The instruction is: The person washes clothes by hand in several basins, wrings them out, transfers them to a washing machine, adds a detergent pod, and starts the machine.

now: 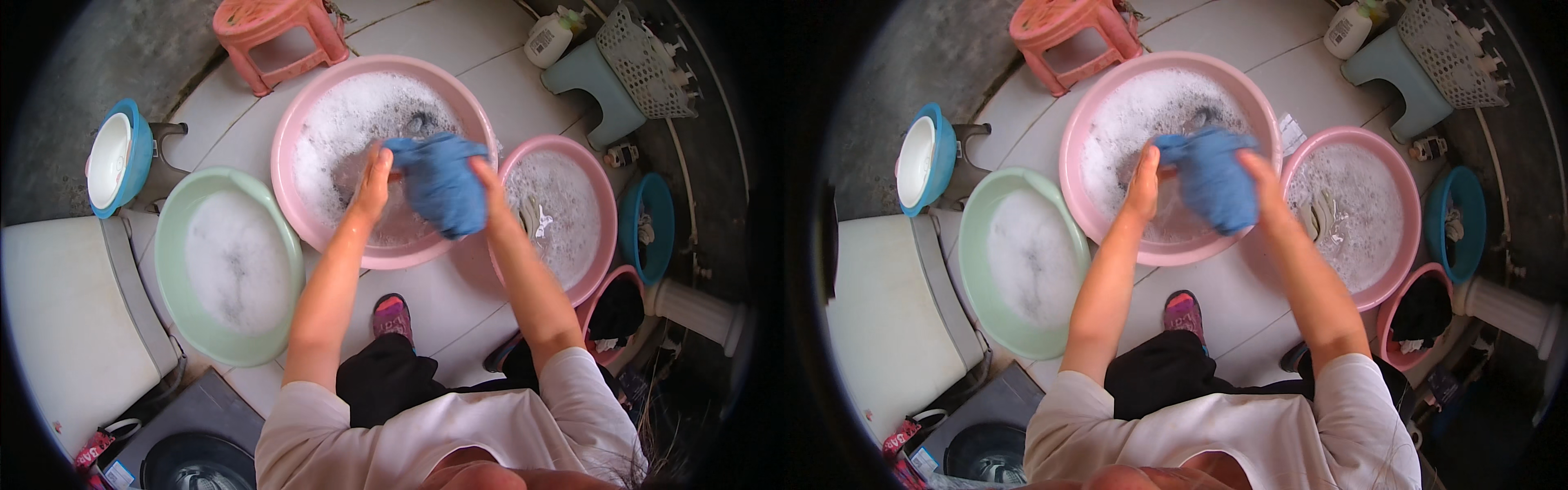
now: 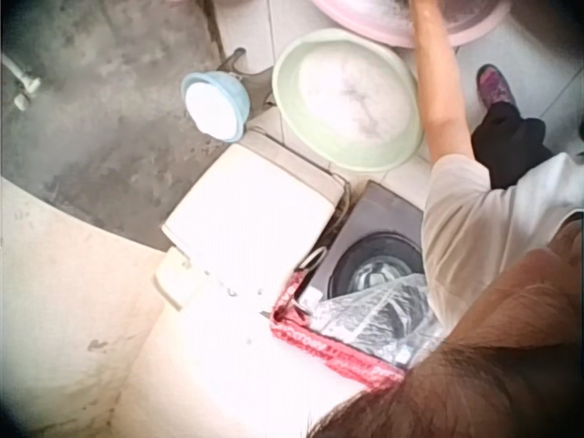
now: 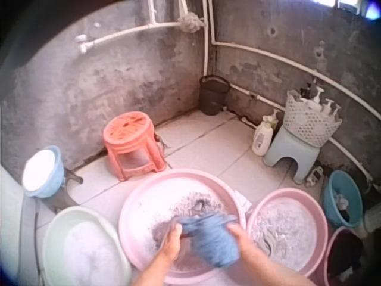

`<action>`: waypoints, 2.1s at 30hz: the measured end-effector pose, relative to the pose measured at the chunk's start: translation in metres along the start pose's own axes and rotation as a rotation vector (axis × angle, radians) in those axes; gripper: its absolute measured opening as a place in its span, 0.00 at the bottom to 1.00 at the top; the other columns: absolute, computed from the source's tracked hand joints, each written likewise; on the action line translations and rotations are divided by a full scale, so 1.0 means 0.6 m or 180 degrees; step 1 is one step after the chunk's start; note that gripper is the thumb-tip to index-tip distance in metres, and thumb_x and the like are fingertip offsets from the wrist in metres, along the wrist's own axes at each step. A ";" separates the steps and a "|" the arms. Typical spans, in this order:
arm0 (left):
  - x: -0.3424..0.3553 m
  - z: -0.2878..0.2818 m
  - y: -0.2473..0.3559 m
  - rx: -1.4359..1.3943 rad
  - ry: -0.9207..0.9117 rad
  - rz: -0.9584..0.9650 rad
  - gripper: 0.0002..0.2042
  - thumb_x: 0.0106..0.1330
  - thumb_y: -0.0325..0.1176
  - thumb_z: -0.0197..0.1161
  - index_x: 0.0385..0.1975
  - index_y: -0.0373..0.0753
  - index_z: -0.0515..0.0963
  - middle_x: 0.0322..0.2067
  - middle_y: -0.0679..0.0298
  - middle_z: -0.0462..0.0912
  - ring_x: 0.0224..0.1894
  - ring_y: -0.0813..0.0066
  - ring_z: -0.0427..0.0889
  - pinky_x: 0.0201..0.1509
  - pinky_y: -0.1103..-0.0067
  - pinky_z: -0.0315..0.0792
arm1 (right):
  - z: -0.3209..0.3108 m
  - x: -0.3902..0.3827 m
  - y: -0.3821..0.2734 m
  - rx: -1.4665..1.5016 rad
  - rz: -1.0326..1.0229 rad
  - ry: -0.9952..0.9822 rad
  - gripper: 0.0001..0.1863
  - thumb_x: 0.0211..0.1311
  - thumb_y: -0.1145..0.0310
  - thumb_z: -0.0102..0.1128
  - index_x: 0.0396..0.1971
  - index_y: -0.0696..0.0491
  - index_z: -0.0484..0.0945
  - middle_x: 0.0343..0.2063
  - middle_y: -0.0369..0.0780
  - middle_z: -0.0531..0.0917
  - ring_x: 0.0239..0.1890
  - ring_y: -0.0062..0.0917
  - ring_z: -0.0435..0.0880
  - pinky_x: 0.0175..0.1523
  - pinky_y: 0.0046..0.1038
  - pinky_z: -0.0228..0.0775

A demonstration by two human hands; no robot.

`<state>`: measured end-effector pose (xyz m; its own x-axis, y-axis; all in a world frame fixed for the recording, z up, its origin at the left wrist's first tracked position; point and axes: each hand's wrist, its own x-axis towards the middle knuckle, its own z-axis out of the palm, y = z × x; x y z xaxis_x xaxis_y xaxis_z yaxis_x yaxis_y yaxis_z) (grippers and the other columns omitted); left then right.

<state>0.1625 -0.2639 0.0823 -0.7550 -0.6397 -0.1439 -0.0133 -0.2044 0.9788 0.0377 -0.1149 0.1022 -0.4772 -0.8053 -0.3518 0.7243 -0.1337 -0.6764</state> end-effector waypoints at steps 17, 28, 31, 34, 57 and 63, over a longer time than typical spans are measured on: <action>0.114 0.113 -0.083 0.3506 -0.0939 -0.1042 0.35 0.56 0.54 0.48 0.61 0.41 0.49 0.61 0.45 0.40 0.61 0.50 0.51 0.63 0.61 0.47 | -0.347 -0.212 -0.047 -0.4811 0.0403 0.2333 0.35 0.45 0.52 0.60 0.53 0.54 0.63 0.54 0.50 0.63 0.57 0.43 0.59 0.57 0.39 0.54; 0.039 0.025 -0.047 0.5186 -0.1268 -0.1731 0.27 0.50 0.45 0.56 0.50 0.38 0.67 0.54 0.56 0.64 0.58 0.61 0.61 0.59 0.64 0.54 | -0.199 -0.145 -0.086 -0.5363 -0.1257 0.1959 0.24 0.48 0.62 0.58 0.48 0.49 0.69 0.57 0.48 0.58 0.60 0.46 0.51 0.61 0.41 0.45; 0.019 -0.013 -0.032 0.5189 -0.1086 -0.2073 0.26 0.50 0.44 0.56 0.49 0.37 0.69 0.51 0.56 0.68 0.56 0.62 0.65 0.56 0.66 0.58 | -0.134 -0.116 -0.067 -0.5082 -0.1475 0.1579 0.22 0.49 0.64 0.58 0.47 0.50 0.69 0.57 0.49 0.59 0.60 0.45 0.52 0.61 0.40 0.45; 0.004 -0.044 -0.067 0.5272 -0.1243 -0.2140 0.23 0.50 0.40 0.55 0.46 0.36 0.71 0.47 0.57 0.72 0.50 0.61 0.70 0.53 0.71 0.63 | -0.088 -0.098 -0.040 -0.4847 -0.1549 0.1016 0.22 0.48 0.65 0.58 0.46 0.50 0.70 0.56 0.48 0.60 0.60 0.43 0.53 0.61 0.40 0.45; 0.050 -0.123 -0.132 0.2208 0.0119 -0.0459 0.16 0.50 0.28 0.51 0.41 0.35 0.70 0.34 0.57 0.76 0.36 0.70 0.74 0.39 0.79 0.68 | -0.009 0.112 0.107 -0.4565 0.0379 -0.0692 0.39 0.34 0.52 0.67 0.50 0.53 0.66 0.47 0.53 0.70 0.51 0.42 0.68 0.55 0.34 0.59; 0.035 -0.083 -0.141 0.4355 -0.2131 -0.1391 0.17 0.53 0.33 0.48 0.42 0.35 0.72 0.41 0.44 0.73 0.43 0.54 0.74 0.47 0.69 0.67 | -0.015 0.113 0.193 -0.5749 0.1086 -0.1498 0.35 0.32 0.53 0.64 0.45 0.54 0.71 0.42 0.50 0.75 0.46 0.40 0.73 0.50 0.34 0.64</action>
<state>0.1803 -0.2967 -0.0106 -0.6703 -0.2086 -0.7121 -0.5746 0.7531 0.3203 0.0847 -0.1796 -0.0055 -0.0645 -0.7751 -0.6285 -0.7191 0.4728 -0.5093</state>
